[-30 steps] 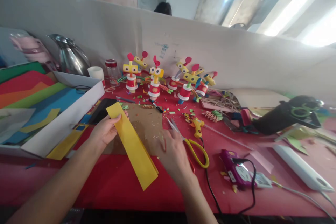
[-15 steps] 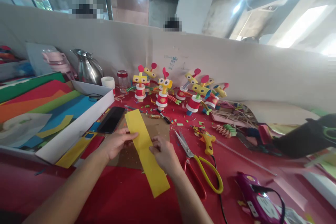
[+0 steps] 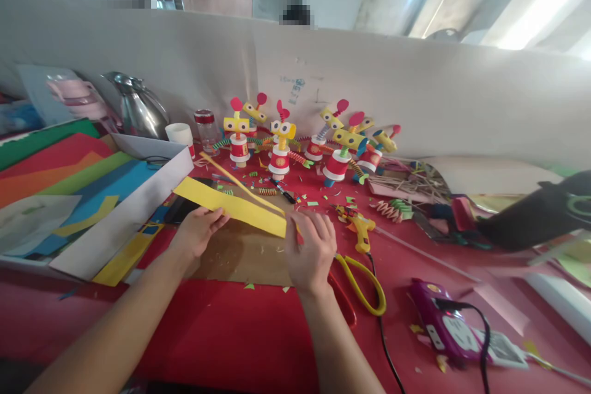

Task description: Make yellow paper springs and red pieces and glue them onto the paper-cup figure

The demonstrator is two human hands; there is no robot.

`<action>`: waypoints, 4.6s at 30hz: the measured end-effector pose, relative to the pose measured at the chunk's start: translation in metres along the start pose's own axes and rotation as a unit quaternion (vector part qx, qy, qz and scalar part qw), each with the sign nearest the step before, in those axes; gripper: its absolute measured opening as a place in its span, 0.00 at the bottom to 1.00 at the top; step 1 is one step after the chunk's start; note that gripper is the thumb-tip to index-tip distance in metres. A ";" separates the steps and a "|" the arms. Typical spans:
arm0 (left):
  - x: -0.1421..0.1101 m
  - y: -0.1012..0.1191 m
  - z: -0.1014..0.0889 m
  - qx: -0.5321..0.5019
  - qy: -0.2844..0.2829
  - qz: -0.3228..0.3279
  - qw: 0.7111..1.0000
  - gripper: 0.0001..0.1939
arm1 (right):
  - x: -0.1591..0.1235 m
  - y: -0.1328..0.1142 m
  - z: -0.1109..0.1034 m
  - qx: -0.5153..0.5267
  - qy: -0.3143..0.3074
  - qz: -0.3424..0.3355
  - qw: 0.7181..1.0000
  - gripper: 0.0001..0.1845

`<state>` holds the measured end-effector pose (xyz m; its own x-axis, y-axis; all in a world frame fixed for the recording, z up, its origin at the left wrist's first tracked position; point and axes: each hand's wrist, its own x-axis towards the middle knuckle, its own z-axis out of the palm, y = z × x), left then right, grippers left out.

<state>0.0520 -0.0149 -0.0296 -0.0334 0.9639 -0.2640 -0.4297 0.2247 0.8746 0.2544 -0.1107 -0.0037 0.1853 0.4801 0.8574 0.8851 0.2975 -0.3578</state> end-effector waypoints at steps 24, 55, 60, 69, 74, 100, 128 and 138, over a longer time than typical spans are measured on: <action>-0.084 0.040 -0.028 0.491 -0.088 0.378 0.780 0.06 | -0.044 -0.042 0.006 -0.062 -0.408 -0.088 0.906 0.06; -0.089 -0.019 -0.046 0.731 -0.100 0.354 0.575 0.07 | -0.038 0.002 -0.013 -0.032 -0.469 0.113 0.875 0.07; -0.087 -0.019 -0.048 0.728 -0.082 0.358 0.579 0.08 | -0.036 0.003 -0.012 -0.057 -0.470 0.112 0.874 0.10; -0.088 -0.013 -0.053 0.739 -0.043 0.340 0.580 0.09 | -0.041 0.016 -0.012 0.015 -0.470 0.146 0.870 0.03; -0.085 -0.007 -0.065 0.746 -0.040 0.343 0.569 0.09 | -0.036 0.017 -0.016 -0.020 -0.464 0.159 0.871 0.04; -0.086 0.008 -0.092 0.754 0.000 0.337 0.564 0.09 | -0.050 0.009 -0.040 -0.086 -0.423 0.009 0.902 0.14; -0.140 -0.020 -0.097 0.783 -0.007 0.401 0.474 0.26 | -0.081 -0.025 -0.053 -0.262 -0.453 -0.054 0.850 0.23; -0.137 -0.021 -0.101 0.767 -0.031 0.377 0.519 0.25 | -0.083 -0.025 -0.051 -0.265 -0.439 -0.059 0.856 0.23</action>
<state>-0.0255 -0.1665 -0.0529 0.3784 0.8528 0.3600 0.9093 -0.4152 0.0278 0.2388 -0.2000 -0.0471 -0.1052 0.9773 0.1839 0.9882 0.0819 0.1297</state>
